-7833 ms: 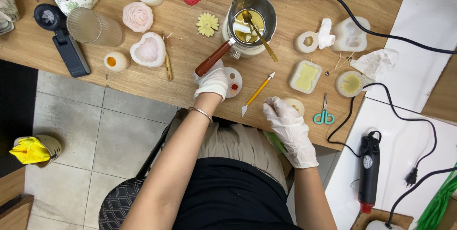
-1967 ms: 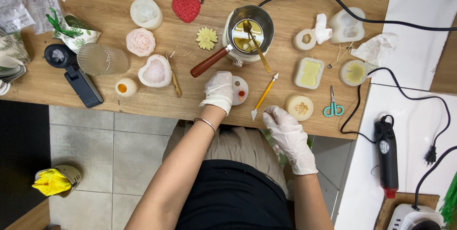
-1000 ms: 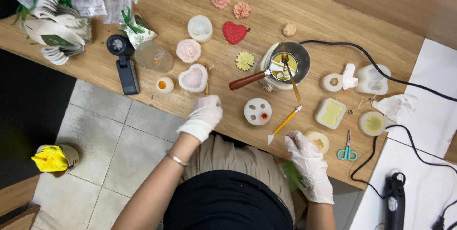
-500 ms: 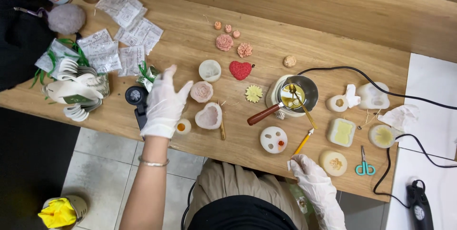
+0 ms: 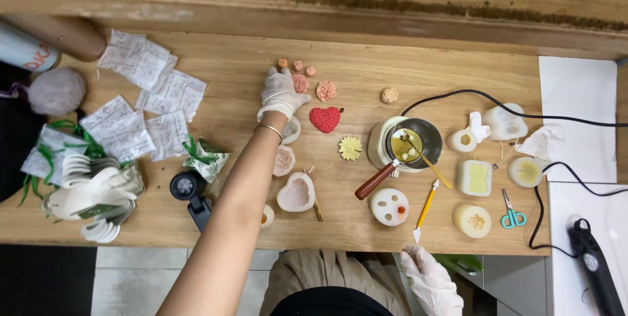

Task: The person, wearing gloves, works at a candle-making bench: they handle decorative shaped candles, dip and adjust wicks in a small melting pot of wax, use a heat gun to melt and smooth the surfaces of pillar candles, and place finished flower and heart-shaped candles onto an upper shelf.

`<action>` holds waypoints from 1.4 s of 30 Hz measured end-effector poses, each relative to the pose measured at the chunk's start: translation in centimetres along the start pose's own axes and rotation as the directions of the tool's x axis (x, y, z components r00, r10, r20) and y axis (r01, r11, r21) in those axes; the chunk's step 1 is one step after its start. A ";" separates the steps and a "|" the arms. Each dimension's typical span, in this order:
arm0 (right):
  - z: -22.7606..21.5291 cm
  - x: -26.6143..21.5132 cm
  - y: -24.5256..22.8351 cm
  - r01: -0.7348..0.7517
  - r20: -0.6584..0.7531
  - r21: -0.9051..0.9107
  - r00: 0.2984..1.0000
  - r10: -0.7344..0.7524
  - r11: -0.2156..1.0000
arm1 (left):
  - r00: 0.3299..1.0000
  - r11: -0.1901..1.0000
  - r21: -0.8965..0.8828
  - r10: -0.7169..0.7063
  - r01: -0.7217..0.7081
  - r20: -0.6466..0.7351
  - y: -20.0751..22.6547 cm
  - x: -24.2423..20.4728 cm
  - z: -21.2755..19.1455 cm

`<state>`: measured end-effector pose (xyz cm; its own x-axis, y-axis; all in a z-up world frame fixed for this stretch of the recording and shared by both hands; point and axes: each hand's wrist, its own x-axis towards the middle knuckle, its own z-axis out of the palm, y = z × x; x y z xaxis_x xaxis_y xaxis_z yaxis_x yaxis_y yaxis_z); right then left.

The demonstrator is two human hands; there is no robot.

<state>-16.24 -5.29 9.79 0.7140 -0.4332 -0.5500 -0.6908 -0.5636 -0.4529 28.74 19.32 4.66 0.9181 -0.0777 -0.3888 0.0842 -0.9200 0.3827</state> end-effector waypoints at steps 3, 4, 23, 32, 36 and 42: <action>1.1 -0.5 -0.6 -0.114 0.053 0.041 0.992 0.112 0.993 | 0.999 0.999 0.037 0.032 -0.031 -0.044 -0.8 1.3 1.9; 1.1 -0.9 -1.4 -0.152 0.064 0.077 0.987 0.147 0.985 | 0.995 0.998 0.002 0.058 -0.058 -0.075 -0.9 1.3 2.1; -10.6 1.7 -26.3 0.024 0.037 0.989 0.917 -0.398 0.147 | 0.872 0.352 -0.842 0.422 -0.410 -0.248 7.3 -25.0 -8.4; -11.7 1.4 -23.1 -0.058 0.044 0.998 0.921 -0.388 -0.025 | 0.825 0.277 -0.875 0.525 -0.397 -0.208 9.9 -31.2 -11.8; -12.0 1.0 -21.7 0.016 -0.032 0.999 0.911 -0.412 -0.044 | 0.879 0.087 -0.992 0.475 -0.088 -0.037 10.6 -31.7 -10.8; -12.5 0.6 -20.8 0.049 -0.056 0.998 0.935 -0.351 -0.027 | 0.915 0.077 -0.997 0.400 0.024 0.053 11.9 -32.7 -11.4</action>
<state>0.03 -2.62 27.66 0.9161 -0.2464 -0.3164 -0.0600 0.6959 -0.7157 4.16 15.27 31.47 0.8535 -0.4590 -0.2469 0.4142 0.3099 0.8558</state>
